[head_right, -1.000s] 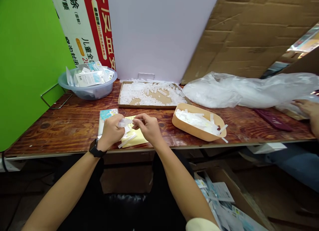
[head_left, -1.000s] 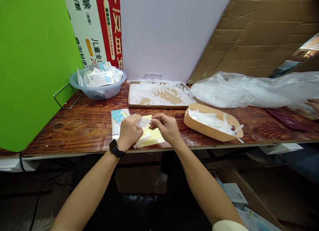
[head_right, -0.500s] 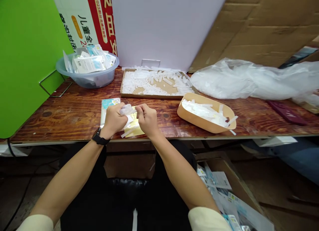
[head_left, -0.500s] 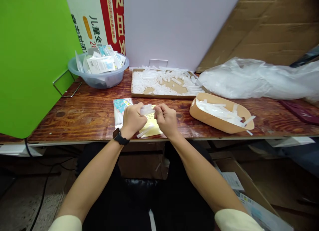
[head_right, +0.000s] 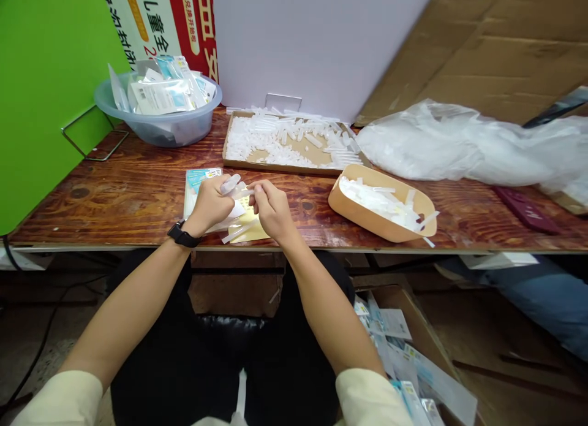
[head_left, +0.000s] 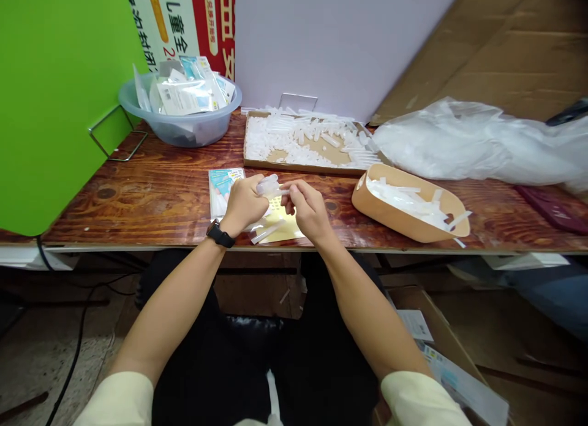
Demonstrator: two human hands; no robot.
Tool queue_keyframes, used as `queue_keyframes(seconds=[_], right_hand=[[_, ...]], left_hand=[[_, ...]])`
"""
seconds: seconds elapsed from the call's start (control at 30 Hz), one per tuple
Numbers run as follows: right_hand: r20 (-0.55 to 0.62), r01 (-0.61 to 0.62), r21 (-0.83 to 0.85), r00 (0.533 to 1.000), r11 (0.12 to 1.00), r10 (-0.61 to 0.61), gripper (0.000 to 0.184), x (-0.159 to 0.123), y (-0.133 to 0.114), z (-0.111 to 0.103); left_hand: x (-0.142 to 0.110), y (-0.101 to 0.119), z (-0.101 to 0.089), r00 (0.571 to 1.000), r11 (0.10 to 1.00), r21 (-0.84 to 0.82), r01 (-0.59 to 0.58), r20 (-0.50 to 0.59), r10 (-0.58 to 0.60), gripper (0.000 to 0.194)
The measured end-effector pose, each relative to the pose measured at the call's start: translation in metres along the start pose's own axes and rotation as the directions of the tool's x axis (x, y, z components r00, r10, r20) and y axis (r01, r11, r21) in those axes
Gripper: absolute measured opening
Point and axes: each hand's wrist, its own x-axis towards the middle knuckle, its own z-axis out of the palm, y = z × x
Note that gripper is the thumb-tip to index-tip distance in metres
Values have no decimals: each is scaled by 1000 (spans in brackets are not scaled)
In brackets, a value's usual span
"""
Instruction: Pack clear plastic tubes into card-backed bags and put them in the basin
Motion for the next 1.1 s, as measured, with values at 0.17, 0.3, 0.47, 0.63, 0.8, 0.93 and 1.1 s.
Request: queue_keyframes(seconds=[0.17, 0.3, 0.47, 0.63, 0.8, 0.93, 1.1], right_hand=[[60, 8, 8, 998, 1000, -8, 20, 2, 6, -8], [-20, 17, 96, 1000, 995, -15, 19, 2, 7, -13], [39, 97, -30, 995, 995, -96, 22, 4, 4, -19], [93, 195, -132, 979, 972, -184, 23, 4, 2, -23], [90, 239, -100, 969, 966, -230, 24, 4, 3, -23], [129, 299, -130, 951, 945, -283, 22, 4, 4, -23], [211, 318, -110, 933, 941, -291, 28, 3, 5, -23]], left_hand=[[3, -8, -4, 1000, 999, 44, -9, 21, 8, 17], [5, -11, -4, 998, 1000, -2, -6, 56, 6, 16], [5, -8, -2, 980, 996, -88, -27, 192, 43, 15], [3, -6, -2, 965, 984, -177, -17, 255, 63, 14], [1, -8, -1, 963, 971, -239, -10, 260, 74, 11], [2, -9, -1, 965, 976, -218, -6, 253, 62, 10], [3, -10, -5, 973, 988, -155, -4, 229, 40, 9]])
